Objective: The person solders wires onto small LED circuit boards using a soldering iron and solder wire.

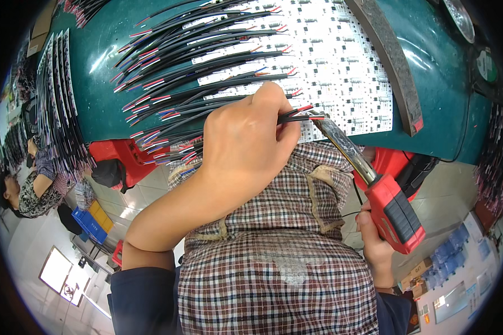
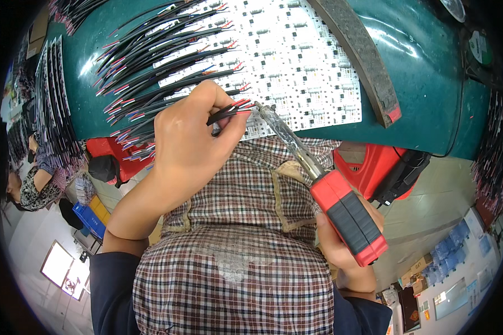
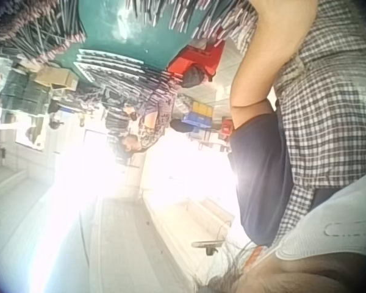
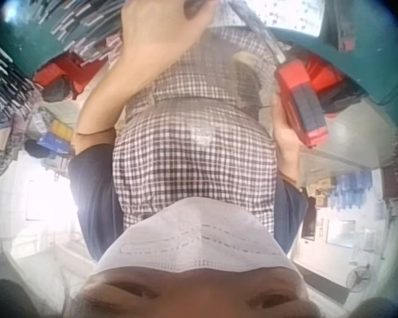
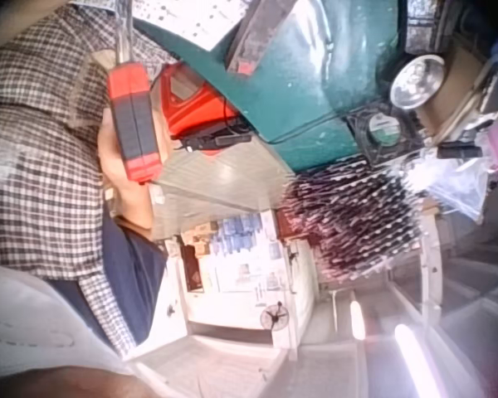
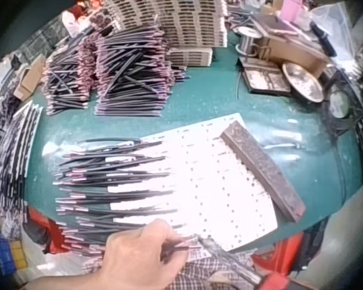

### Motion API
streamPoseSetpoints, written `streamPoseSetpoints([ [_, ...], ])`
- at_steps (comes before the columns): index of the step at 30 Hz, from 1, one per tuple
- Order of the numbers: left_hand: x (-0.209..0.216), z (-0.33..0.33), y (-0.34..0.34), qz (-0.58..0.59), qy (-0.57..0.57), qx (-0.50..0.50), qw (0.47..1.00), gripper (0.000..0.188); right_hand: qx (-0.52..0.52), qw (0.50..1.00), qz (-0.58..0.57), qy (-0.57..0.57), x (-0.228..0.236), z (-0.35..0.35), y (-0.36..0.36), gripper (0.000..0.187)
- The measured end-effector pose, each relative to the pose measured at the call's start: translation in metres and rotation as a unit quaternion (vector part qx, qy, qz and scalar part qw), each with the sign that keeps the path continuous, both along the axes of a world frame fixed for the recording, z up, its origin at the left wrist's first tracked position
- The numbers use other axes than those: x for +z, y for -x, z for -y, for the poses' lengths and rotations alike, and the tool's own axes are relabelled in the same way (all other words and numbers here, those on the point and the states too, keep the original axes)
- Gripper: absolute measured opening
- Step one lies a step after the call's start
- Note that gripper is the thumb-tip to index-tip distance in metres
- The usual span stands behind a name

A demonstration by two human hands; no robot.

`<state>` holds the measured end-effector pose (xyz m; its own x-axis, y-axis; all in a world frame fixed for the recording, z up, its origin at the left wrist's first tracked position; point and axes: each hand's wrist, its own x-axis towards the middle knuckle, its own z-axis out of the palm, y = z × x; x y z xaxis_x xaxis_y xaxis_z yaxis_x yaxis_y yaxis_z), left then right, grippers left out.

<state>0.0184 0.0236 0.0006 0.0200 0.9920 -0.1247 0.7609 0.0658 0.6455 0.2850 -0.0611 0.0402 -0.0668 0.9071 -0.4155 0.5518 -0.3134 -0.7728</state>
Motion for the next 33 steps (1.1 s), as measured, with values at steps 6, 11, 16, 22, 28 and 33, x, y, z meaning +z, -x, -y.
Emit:
streamPoseSetpoints([
  [6,0.0,0.0,0.001,-0.007,-0.002,-0.008,1.0,0.022,-0.004,1.0,-0.009,0.03,0.003,-0.004,0.001,0.027],
  [11,0.0,0.001,0.001,-0.009,-0.007,-0.007,1.0,0.022,0.002,1.0,0.002,0.0,0.003,-0.003,-0.003,0.028],
  [16,-0.001,0.0,0.001,-0.008,-0.011,-0.008,1.0,0.022,0.001,1.0,0.019,-0.021,0.003,0.006,-0.008,0.03],
  [22,0.002,-0.001,0.001,0.024,0.007,0.0,1.0,0.02,0.048,0.998,0.026,-0.019,0.001,0.004,-0.011,0.031],
  [28,0.004,-0.003,0.002,0.02,0.022,-0.002,1.0,0.019,0.043,0.999,0.007,-0.008,0.003,-0.001,-0.004,0.031],
  [33,0.003,-0.003,0.001,0.016,0.028,-0.001,0.999,0.018,0.007,1.0,-0.001,0.02,0.004,-0.001,-0.001,0.031],
])
